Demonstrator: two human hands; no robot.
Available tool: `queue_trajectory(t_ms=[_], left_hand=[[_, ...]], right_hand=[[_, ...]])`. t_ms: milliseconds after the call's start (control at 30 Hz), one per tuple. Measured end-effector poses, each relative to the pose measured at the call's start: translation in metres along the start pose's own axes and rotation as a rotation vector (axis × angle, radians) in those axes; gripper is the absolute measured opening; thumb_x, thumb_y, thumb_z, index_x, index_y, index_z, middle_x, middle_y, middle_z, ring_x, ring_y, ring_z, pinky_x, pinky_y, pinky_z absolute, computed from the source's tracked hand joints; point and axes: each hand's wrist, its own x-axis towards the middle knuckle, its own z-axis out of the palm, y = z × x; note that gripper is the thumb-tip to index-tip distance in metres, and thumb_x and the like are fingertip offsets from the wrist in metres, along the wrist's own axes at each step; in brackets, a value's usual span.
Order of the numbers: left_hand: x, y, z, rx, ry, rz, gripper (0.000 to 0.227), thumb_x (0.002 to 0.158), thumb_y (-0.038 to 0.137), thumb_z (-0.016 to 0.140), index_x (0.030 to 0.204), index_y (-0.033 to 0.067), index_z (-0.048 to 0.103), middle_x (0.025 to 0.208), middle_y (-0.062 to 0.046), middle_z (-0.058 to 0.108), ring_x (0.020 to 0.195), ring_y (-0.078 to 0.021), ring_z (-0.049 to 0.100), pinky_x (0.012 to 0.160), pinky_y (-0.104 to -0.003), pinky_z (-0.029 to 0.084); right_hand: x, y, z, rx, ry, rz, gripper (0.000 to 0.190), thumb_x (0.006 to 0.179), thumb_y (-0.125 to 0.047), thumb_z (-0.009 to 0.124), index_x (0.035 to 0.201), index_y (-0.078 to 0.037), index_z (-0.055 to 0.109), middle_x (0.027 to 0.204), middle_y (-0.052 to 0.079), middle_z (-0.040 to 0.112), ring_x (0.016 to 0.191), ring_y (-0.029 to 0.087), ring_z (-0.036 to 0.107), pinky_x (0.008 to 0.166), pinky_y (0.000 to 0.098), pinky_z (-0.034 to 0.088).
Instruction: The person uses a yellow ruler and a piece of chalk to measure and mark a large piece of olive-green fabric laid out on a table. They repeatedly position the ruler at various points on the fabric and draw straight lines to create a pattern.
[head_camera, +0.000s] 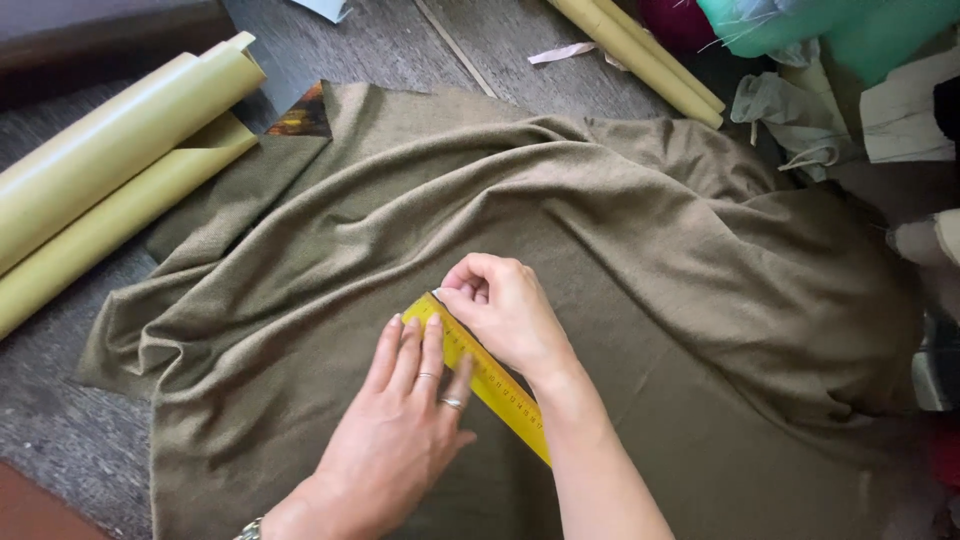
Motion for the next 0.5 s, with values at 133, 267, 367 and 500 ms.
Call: queue_trajectory(t_ms=[133, 267, 367, 500], left_hand=[[0.009, 0.011, -0.004, 0.017, -0.326, 0.077, 0.084, 0.071, 0.073, 0.054, 0.14, 0.0279, 0.037, 0.138, -0.05, 0.034, 0.129, -0.0639, 0.033, 0.108, -0.072, 0.017], [0.016, 0.019, -0.007, 0.075, -0.521, 0.108, 0.084, 0.077, 0.077, 0.046, 0.147, 0.0385, 0.019, 0.144, -0.052, 0.023, 0.13, -0.0711, 0.029, 0.106, -0.073, 0.013], [0.018, 0.02, -0.01, 0.072, -0.577, 0.115, 0.06, 0.09, 0.055, 0.031, 0.147, 0.0395, 0.017, 0.143, -0.053, 0.023, 0.128, -0.072, 0.031, 0.105, -0.075, 0.012], [0.015, 0.02, -0.007, 0.105, -0.538, 0.093, 0.055, 0.091, 0.04, 0.028, 0.145, 0.0426, 0.019, 0.142, -0.053, 0.026, 0.127, -0.0709, 0.033, 0.105, -0.075, 0.014]], right_hand=[[0.006, 0.002, 0.001, -0.059, -0.029, -0.03, 0.01, 0.08, -0.017, 0.067, 0.071, -0.012, 0.069, 0.06, -0.005, 0.06, 0.053, 0.005, 0.05, 0.056, 0.0249, 0.045], [0.009, -0.001, 0.002, -0.09, -0.019, -0.069, 0.011, 0.079, -0.016, 0.063, 0.07, -0.012, 0.068, 0.061, -0.004, 0.063, 0.056, 0.006, 0.054, 0.059, 0.0264, 0.047], [0.007, 0.009, 0.001, -0.14, -0.015, -0.128, 0.01, 0.069, -0.013, 0.055, 0.064, -0.014, 0.064, 0.058, -0.006, 0.061, 0.056, 0.009, 0.055, 0.059, 0.0273, 0.045], [-0.013, 0.042, -0.007, -0.175, -0.021, -0.215, 0.008, 0.073, -0.015, 0.06, 0.066, -0.014, 0.063, 0.061, -0.005, 0.062, 0.057, 0.011, 0.055, 0.06, 0.0295, 0.045]])
